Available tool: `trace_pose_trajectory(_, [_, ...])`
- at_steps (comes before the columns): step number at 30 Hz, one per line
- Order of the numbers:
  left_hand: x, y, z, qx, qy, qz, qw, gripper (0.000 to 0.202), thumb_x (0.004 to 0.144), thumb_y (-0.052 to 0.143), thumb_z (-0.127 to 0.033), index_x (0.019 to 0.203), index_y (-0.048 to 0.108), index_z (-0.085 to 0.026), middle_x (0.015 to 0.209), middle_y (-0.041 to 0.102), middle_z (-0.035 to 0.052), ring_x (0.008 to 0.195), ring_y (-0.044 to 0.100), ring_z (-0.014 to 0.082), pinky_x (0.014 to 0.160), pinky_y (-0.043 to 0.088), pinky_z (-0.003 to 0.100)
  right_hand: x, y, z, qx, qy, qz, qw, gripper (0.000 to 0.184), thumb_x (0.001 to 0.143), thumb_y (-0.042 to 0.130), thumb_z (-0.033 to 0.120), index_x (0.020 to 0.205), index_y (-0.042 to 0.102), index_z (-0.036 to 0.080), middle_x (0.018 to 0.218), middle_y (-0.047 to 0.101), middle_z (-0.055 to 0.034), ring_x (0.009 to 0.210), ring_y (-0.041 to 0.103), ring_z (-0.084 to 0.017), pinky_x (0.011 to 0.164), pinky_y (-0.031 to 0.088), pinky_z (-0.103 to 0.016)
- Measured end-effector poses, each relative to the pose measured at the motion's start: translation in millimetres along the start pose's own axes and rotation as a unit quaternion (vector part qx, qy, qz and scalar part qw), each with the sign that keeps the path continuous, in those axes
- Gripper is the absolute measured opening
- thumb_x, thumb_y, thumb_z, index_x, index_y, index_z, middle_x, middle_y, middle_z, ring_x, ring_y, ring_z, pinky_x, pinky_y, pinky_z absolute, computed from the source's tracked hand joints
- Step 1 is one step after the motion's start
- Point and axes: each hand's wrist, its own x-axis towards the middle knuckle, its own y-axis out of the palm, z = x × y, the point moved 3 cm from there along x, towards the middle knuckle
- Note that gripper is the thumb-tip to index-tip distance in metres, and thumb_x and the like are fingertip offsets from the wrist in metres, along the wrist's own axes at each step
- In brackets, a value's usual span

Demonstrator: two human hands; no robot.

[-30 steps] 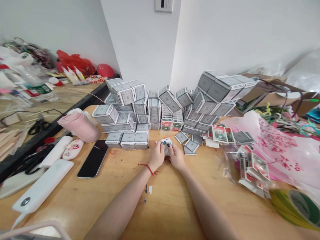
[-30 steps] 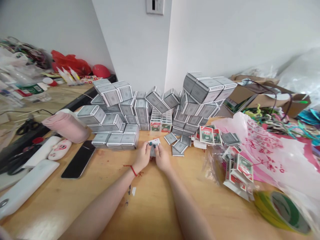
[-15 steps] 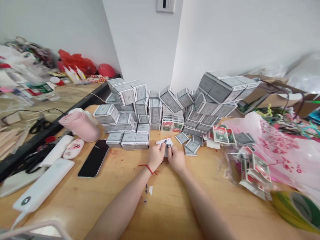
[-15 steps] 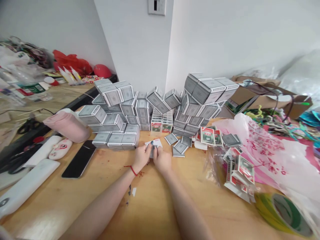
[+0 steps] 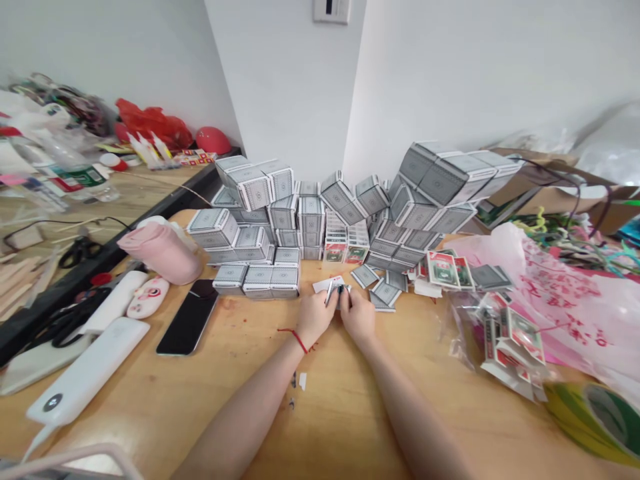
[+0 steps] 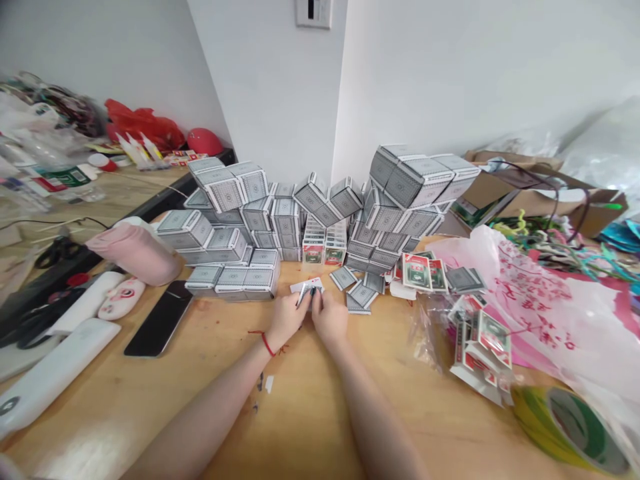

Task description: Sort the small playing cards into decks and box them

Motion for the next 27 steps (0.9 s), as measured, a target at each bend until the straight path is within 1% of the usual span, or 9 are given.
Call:
trace_pose_trajectory(4, [-0.5,-0.7,1.1,-0.045,-0.014,0.009,0.999,0.05,0.083,0.035,-0.047,0.049,0.051,-0.015,0.044,0.052,0.0029,0.041,0.043,0.0095,0.044,0.02,0.022,1.2,-3.7,0.7,0.049,0.01,-0.01,0.999,0.042,0.086,0.027,0.044,0.056,0.044,0.019,0.046,0.048,-0.0015,0.043,0.042,-0.012,0.045,0.023,-0.024])
trace_pose_trajectory(8, [-1.3,-0.3,0.0,-0.092,-0.008,0.029,0.995,0.048,0.083,0.034,-0.046,0.05,0.049,-0.015,0.045,0.053,0.0017,0.043,0.044,0.009,0.045,0.021,0.021,3.7,-6.9,-2.0,0.106,0.033,-0.043,0.993,0.042,0.086,0.026,0.043,0.054,0.041,0.019,0.044,0.044,0.001,0.043,0.04,-0.011,0.045,0.024,-0.023])
trace_pose_trajectory(12, [-1.3,1.5,-1.0,-0.093,-0.002,0.037,0.995,0.045,0.084,0.033,-0.042,0.052,0.049,-0.015,0.047,0.052,0.0016,0.044,0.043,0.0088,0.045,0.021,0.022,5.6,-5.7,-7.7,0.133,0.055,-0.048,0.988,0.041,0.084,0.031,0.044,0.052,0.037,0.019,0.042,0.037,0.0044,0.042,0.036,-0.009,0.044,0.025,-0.022])
trace_pose_trajectory(14, [-0.2,1.9,-0.2,-0.081,-0.006,0.029,0.996,0.043,0.084,0.034,-0.04,0.053,0.05,-0.014,0.048,0.052,0.0017,0.044,0.041,0.0087,0.045,0.02,0.022,5.5,-4.5,-9.2,0.163,0.057,-0.036,0.984,0.038,0.082,0.034,0.043,0.053,0.036,0.019,0.042,0.038,0.0051,0.042,0.037,-0.009,0.044,0.026,-0.021])
trace_pose_trajectory(16, [1.3,1.8,1.2,-0.074,-0.015,0.021,0.997,0.043,0.084,0.034,-0.04,0.054,0.051,-0.014,0.048,0.052,0.0018,0.043,0.04,0.0088,0.045,0.019,0.023,4.6,-2.7,-8.9,0.215,0.056,-0.006,0.975,0.034,0.081,0.037,0.042,0.055,0.036,0.019,0.042,0.04,0.0054,0.041,0.039,-0.009,0.044,0.029,-0.021])
trace_pose_trajectory(19, [2.4,0.4,3.0,-0.079,-0.031,0.01,0.996,0.044,0.083,0.034,-0.042,0.053,0.051,-0.015,0.048,0.052,0.0018,0.044,0.041,0.0092,0.045,0.02,0.023,2.5,0.5,-5.4,0.306,0.062,0.061,0.948,0.028,0.08,0.04,0.039,0.06,0.036,0.02,0.041,0.043,0.0065,0.037,0.041,-0.009,0.04,0.031,-0.02])
trace_pose_trajectory(21, [1.7,-0.7,3.0,-0.093,-0.039,0.009,0.995,0.046,0.084,0.033,-0.044,0.053,0.051,-0.015,0.048,0.053,0.0021,0.044,0.043,0.0097,0.046,0.021,0.023,2.0,1.2,-3.7,0.348,0.078,0.071,0.932,0.025,0.079,0.041,0.038,0.061,0.036,0.02,0.04,0.043,0.0074,0.035,0.041,-0.008,0.038,0.032,-0.019])
trace_pose_trajectory(23, [0.1,-1.1,2.2,-0.114,-0.042,0.017,0.992,0.048,0.084,0.031,-0.045,0.052,0.051,-0.015,0.049,0.054,0.0025,0.046,0.046,0.0101,0.047,0.023,0.022,3.3,0.3,-5.1,0.382,0.107,0.039,0.917,0.025,0.079,0.042,0.037,0.062,0.035,0.021,0.039,0.041,0.0088,0.033,0.04,-0.008,0.036,0.032,-0.019])
trace_pose_trajectory(27, [-2.2,-0.7,1.4,-0.142,-0.046,0.021,0.989,0.05,0.085,0.029,-0.045,0.05,0.05,-0.015,0.049,0.055,0.0019,0.049,0.048,0.0103,0.049,0.026,0.022,9.9,-4.4,-18.8,0.44,0.2,-0.083,0.871,0.022,0.079,0.041,0.04,0.07,0.039,0.02,0.039,0.038,0.0111,0.029,0.037,-0.007,0.032,0.031,-0.017])
